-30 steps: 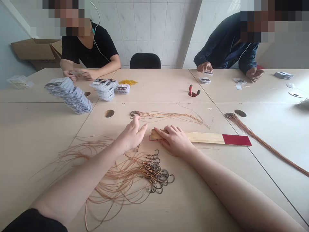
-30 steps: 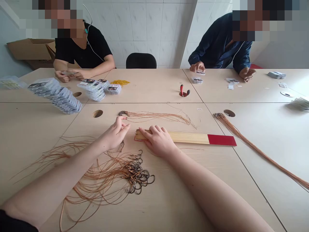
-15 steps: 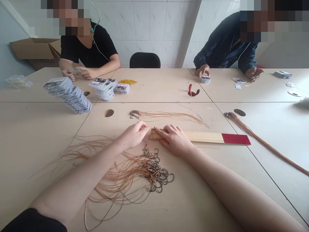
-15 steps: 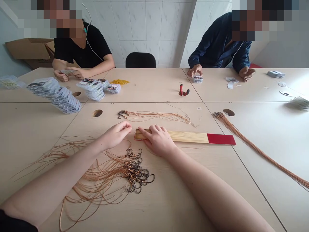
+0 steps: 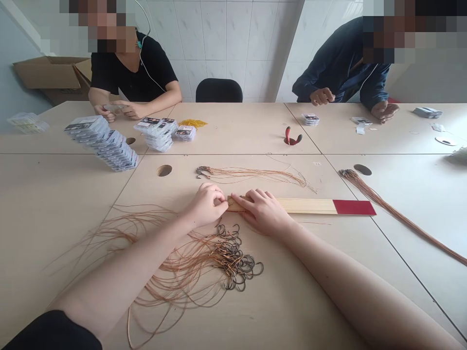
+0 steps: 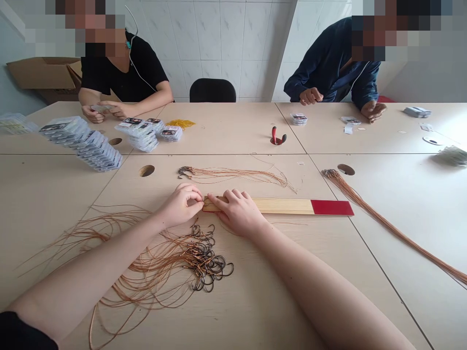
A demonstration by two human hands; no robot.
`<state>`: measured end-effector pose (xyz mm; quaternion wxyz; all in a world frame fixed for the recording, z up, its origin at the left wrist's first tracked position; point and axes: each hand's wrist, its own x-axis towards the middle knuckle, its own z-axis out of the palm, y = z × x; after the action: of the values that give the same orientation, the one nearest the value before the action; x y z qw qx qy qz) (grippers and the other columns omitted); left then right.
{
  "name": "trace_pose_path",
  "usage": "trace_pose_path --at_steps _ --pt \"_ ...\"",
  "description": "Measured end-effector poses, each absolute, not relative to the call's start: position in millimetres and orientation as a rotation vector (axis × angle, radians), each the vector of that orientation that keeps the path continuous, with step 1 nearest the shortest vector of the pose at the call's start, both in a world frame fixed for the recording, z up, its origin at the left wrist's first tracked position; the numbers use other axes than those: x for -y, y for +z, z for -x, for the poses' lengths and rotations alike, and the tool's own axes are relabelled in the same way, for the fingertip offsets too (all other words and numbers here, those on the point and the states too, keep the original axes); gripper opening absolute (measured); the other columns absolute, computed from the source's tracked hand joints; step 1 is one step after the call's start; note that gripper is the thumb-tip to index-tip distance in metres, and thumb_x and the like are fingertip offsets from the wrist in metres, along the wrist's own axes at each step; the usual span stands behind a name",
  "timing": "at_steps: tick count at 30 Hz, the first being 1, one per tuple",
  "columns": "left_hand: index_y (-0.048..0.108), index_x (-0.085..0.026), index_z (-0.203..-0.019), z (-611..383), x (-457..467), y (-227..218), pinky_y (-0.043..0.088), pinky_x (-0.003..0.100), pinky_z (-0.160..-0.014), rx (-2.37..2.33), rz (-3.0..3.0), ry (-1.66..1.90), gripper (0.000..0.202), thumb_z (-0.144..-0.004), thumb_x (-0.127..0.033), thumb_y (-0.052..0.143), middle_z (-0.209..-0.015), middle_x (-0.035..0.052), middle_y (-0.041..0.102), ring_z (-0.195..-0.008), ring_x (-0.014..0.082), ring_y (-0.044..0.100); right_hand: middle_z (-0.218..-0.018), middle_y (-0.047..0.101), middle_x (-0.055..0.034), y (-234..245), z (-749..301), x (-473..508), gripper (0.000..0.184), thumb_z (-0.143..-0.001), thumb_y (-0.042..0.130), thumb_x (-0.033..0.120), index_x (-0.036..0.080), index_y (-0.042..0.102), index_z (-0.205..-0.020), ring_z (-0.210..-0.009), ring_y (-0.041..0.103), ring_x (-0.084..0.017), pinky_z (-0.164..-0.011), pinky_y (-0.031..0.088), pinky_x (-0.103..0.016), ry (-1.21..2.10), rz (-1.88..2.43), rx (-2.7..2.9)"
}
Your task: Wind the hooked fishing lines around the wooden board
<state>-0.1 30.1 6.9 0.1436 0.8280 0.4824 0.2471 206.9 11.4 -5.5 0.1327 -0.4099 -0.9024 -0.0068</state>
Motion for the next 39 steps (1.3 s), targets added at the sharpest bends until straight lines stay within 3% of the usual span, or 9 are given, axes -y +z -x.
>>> trace_pose_path --at_steps 9,18,27,39 --pt "0.062 -0.022 -0.057 1 -28 6 0.037 0.039 -0.093 -1.459 -2.390 0.665 0.015 -0.069 -0.025 0.054 -0.079 0.0017 0.063 -0.104 0.0238 0.042 -0.098 0.050 -0.0087 -4 -206 -10 0.050 -0.087 0.041 0.045 0.027 0.035 -0.133 -0.092 0.043 -0.021 -0.080 0.035 -0.034 0.029 1.162 2.613" --pt "0.061 -0.022 -0.062 -1 -26 6 0.035 0.042 -0.092 -1.528 -2.409 0.584 0.009 -0.068 -0.024 0.055 -0.082 0.0022 0.064 -0.107 0.0259 0.041 -0.099 0.051 -0.0091 -4 -207 -9 0.050 -0.087 0.041 0.044 0.026 0.035 -0.133 -0.093 0.043 -0.022 -0.081 0.034 -0.036 0.075 1.155 2.603" --pt "0.060 -0.021 -0.072 -5 -19 4 0.027 0.046 -0.094 -1.574 -2.594 0.671 0.009 -0.070 -0.019 0.052 -0.094 0.0040 0.061 -0.118 0.0282 0.034 -0.111 0.050 -0.0089 -6 -205 -8 0.044 -0.085 0.047 0.038 0.027 0.042 -0.127 -0.106 0.036 -0.025 -0.083 0.031 -0.038 0.126 1.190 2.510" --pt "0.061 -0.021 -0.078 -6 -16 9 0.025 0.048 -0.094 -1.530 -2.638 0.674 0.013 -0.067 -0.020 0.053 -0.099 0.0061 0.059 -0.119 0.0307 0.032 -0.101 0.060 -0.0061 -7 -205 -9 0.031 -0.088 0.043 0.030 0.024 0.053 -0.117 -0.107 0.038 -0.024 -0.083 0.033 -0.038 0.142 1.064 2.480"
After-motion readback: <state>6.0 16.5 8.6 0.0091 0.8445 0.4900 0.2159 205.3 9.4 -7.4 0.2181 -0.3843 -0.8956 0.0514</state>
